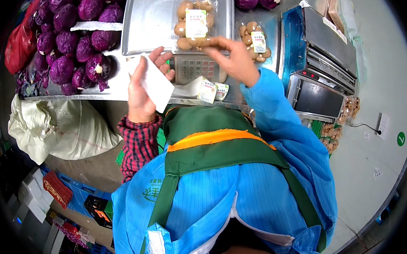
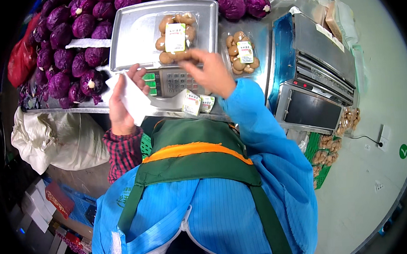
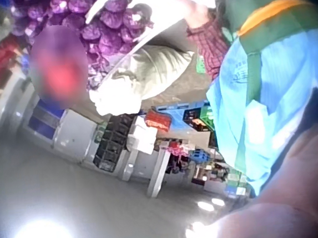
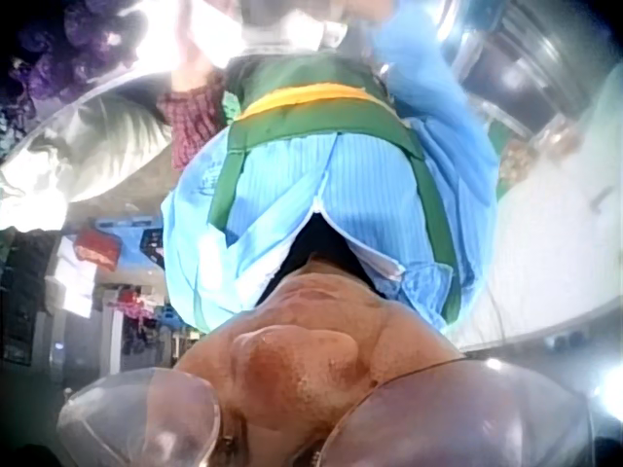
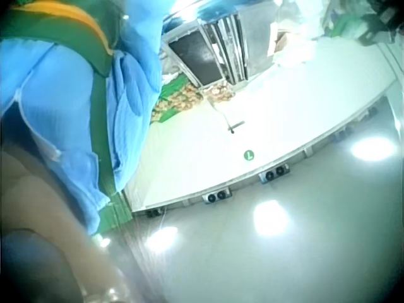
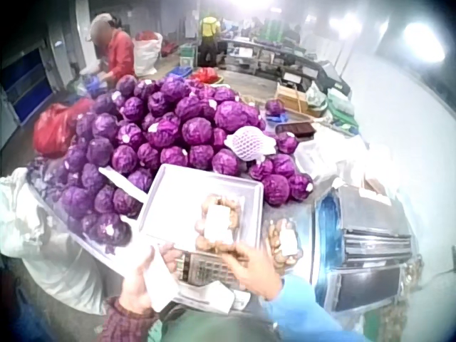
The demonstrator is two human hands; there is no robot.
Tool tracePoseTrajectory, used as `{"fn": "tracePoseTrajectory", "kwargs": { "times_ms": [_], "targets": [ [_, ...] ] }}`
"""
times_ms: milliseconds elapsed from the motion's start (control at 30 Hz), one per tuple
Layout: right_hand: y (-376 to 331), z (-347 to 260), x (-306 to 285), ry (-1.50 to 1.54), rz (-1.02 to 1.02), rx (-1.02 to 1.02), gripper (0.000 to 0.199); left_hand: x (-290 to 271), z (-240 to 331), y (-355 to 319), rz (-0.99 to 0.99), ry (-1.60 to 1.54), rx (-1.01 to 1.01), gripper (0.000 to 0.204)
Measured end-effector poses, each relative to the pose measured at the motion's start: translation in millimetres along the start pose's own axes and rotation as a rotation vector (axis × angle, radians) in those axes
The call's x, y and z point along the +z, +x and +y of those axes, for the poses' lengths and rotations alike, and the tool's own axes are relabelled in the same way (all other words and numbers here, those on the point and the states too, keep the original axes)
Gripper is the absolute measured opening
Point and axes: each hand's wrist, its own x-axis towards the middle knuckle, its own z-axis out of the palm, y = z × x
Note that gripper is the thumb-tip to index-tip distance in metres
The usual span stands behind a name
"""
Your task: The person places mushrooms into plastic trays, seals them with plastic wrap using a wrapping machine, and then applies adhesive labels to the packaged produce.
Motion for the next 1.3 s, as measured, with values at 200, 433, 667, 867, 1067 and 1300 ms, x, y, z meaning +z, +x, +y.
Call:
{"fn": "tracePoseTrajectory", "kwargs": {
  "times_ms": [200,433,667,867,1067,1300],
  "targets": [
    [-47.7,27.0,51.8,-0.155,-0.324,-0.029,0.047,-13.2,49.1,-45.7,0.17,0.326,0.095,0.047],
    [-87.5,72.6,86.1,-0.491,0.064,0.016,0.052,-58.8,89.0,-111.4,0.336,1.184,-0.051,0.017],
    [-110.6,62.8,67.9,-0.27,0.29,0.151,0.026,-135.4,105.3,-136.5,0.551,1.655,0.519,0.014],
    [-144.0,49.4,59.6,0.104,-0.057,0.152,0.022,-122.6,85.7,-142.5,0.718,0.867,0.765,0.013],
    [-148.6,-16.0,51.6,0.313,-0.088,0.023,0.059,-48.1,16.7,-137.0,0.34,0.864,0.521,0.01],
    [-215.7,-28.4,43.8,0.502,-0.347,-0.136,0.065,61.7,-85.1,-150.4,-0.372,0.96,0.28,0.006]
  ]
}}
